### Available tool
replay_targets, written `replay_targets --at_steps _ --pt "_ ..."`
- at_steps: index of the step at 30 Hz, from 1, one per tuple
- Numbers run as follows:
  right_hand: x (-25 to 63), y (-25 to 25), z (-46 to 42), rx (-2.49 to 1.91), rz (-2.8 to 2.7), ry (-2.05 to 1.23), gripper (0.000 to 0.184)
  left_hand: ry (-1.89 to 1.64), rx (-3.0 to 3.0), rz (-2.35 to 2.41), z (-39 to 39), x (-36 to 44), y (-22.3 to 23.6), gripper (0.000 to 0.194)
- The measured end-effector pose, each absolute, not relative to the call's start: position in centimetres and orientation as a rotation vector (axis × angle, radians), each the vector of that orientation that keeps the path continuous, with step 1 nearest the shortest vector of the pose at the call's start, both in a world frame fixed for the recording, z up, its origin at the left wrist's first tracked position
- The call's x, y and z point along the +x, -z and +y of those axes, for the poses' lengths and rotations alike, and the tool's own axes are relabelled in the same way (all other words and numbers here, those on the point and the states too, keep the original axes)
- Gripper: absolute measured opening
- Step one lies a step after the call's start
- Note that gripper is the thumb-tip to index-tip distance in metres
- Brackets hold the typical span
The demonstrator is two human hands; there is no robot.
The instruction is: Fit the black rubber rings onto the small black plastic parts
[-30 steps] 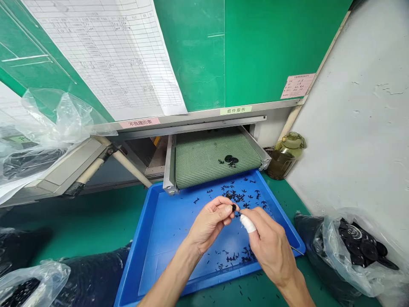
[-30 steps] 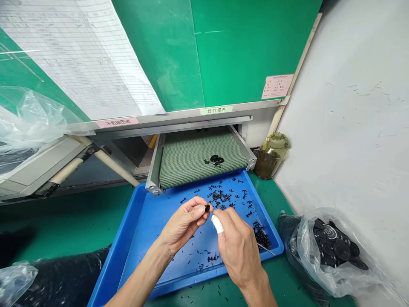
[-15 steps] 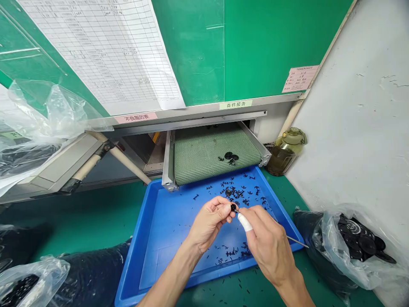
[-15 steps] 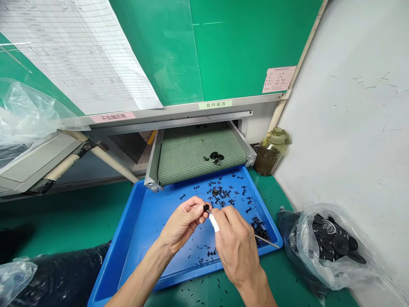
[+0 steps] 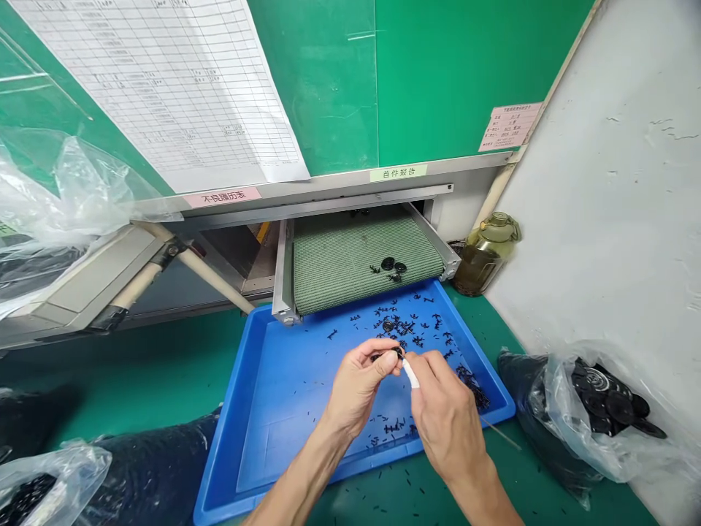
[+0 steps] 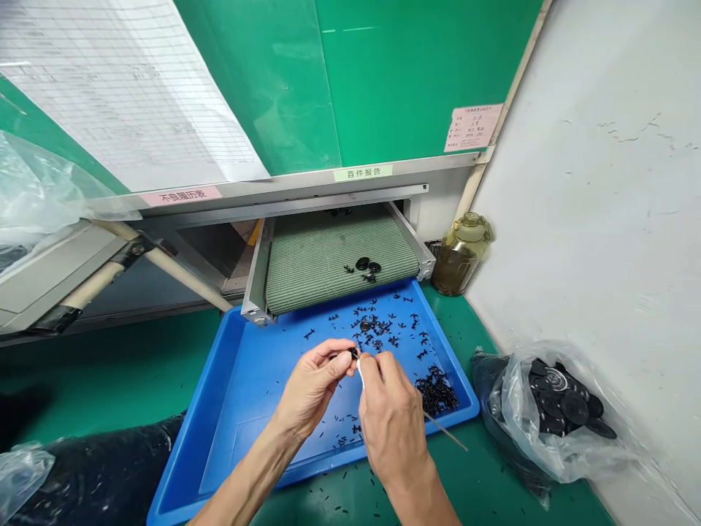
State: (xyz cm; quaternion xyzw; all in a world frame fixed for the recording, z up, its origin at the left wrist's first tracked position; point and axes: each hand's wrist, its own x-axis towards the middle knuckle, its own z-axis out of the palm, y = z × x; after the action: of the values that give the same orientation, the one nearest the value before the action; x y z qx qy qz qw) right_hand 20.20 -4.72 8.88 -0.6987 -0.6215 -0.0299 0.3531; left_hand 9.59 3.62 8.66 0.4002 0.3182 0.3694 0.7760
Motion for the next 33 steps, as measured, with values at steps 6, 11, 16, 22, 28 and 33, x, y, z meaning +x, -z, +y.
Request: replay_targets --at_steps 6,11,16,22,28,33 --pt "19.6 -6.8 -2.7 -1.895 -1.243 -0.264 0.028 -0.957 0.849 0.817 3.7 11.2 -5.7 0.026" --pt "20.4 -5.2 -1.2 -1.817 -1.062 -0.642 0.023 -1.013 0.919 0.889 4.5 11.6 -2.9 0.029" --pt "20.2 -3.9 -0.3 -1.514 -0.706 -1.026 0.01 -0.993 0.927 0.88 5.3 11.5 -1.5 0.027" --pt "19.3 -2.7 0.6 -1.114 -0.256 -1.278 0.015 -0.951 0.779 0.833 5.9 11.6 -1.3 0.027" --pt "20.0 -3.0 0.2 -1.002 -0.238 -1.283 0.016 -0.886 0.786 0.768 6.3 11.7 -2.5 0.028" --pt "20.3 -3.6 -0.1 -0.777 -0.085 -1.506 0.016 -0.832 0.752 0.723 6.3 11.4 -3.0 0.027"
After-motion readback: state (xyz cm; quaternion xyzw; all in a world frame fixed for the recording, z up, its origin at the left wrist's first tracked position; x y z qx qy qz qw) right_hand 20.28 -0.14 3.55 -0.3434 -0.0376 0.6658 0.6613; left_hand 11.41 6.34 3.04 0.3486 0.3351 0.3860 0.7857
